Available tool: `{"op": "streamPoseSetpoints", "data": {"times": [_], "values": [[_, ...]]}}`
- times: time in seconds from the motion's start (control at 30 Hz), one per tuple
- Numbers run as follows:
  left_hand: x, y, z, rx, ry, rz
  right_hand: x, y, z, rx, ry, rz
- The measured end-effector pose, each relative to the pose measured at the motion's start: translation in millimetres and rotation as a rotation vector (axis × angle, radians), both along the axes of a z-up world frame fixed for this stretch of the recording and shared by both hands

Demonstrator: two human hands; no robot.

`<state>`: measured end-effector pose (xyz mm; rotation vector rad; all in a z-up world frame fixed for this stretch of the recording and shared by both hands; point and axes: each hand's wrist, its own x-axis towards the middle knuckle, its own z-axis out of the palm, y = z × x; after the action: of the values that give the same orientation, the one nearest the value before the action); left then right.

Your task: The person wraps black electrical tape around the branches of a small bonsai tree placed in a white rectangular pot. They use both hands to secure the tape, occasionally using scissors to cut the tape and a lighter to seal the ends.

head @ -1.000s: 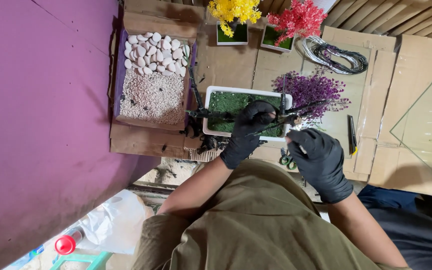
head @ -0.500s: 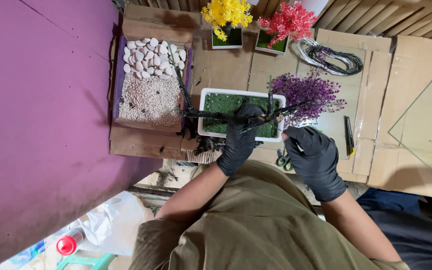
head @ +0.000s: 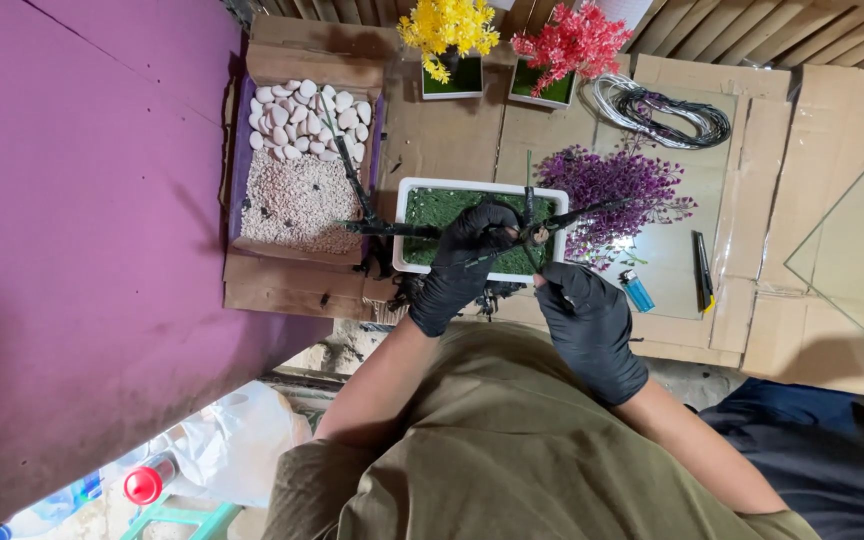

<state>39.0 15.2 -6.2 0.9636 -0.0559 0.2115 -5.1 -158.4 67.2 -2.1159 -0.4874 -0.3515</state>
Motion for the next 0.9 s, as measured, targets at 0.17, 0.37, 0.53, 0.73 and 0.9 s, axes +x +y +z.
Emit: {"op": "streamPoseSetpoints", "data": {"times": [0.17, 0.37, 0.53, 0.73, 0.9], "values": [[2, 7, 11, -0.03, 0.051, -0.097, 5, -7, -5, 0.055, 0.096, -0.07], [-3, 12, 50, 0.04, 0.133, -0.119, 29, -22, 9, -0.035, 0.119, -0.05], [0, 14, 57, 0.095, 0.171, -0.121, 45, -33, 24, 0.007, 0.148, 0.046], [0, 19, 67, 0.073, 0.238, -0.176, 66, -47, 37, -0.153, 0.121, 0.192], [1, 20, 64, 0.025, 0.206, -0.17, 81, -40, 65, -0.155, -0.08, 0.342]]}}
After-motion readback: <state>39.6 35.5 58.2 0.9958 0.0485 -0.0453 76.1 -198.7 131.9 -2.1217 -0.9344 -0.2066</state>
